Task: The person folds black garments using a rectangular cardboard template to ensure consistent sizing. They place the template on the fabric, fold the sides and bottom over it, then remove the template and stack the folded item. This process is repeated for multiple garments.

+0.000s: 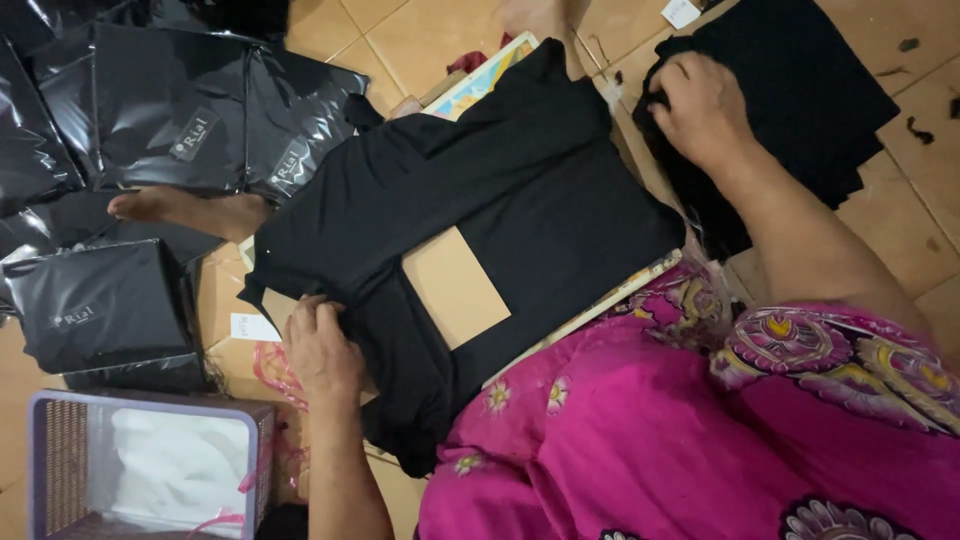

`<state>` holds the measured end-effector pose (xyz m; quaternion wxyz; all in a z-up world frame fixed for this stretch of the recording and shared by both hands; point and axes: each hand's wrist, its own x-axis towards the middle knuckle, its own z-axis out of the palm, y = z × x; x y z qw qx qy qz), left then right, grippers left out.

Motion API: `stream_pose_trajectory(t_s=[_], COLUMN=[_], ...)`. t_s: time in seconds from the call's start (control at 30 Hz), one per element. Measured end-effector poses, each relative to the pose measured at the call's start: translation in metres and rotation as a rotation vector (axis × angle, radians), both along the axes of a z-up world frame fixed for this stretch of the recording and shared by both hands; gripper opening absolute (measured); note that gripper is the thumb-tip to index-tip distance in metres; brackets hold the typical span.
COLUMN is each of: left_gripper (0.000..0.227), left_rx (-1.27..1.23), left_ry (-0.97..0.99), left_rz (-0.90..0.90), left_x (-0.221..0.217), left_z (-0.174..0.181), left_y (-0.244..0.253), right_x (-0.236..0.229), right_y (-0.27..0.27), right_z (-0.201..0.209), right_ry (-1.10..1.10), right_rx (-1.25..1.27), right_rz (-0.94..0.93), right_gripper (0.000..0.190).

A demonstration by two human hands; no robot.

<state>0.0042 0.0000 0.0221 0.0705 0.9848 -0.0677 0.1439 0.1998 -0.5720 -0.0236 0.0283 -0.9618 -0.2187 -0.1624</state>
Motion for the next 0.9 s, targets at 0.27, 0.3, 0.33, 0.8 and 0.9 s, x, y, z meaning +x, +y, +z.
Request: stream_pose_trajectory(t_s=[0.27, 0.3, 0.33, 0.8, 0.9], left_gripper=[0.059, 0.058, 0.058, 0.078, 0.074], left_rx=[0.213, 0.181, 0.176, 0.071, 0.026], left_ry=[0.055, 0.196, 0.204, 0.076, 0.043], left_rz=[-0.015, -0.033, -0.013, -0.027, -0.075], left_x=[-0.010, -0.014, -0.018, -0.017, -0.011], left_z=[0.012, 0.007, 0.003, -0.025, -0.039], left_y=[0.003, 0.010, 0.017, 0.038, 0.045], right_x=[-0.020, -0.022, -0.025, -0.206, -0.219], right_y=[0.074, 0.080, 0.087, 0.339, 0.362], right_z=[0.036, 0.029, 0.043, 0.069, 0.016], right_ry=[0.245, 0.291, 0.300, 0.490, 0.140], right_rx=[0.292, 0.212, 0.207, 0.322, 0.273], right_rz=[0.120, 0.155, 0.175, 1.463, 1.350], right_gripper=[0.041, 0.043, 0.043, 0.049, 0.010])
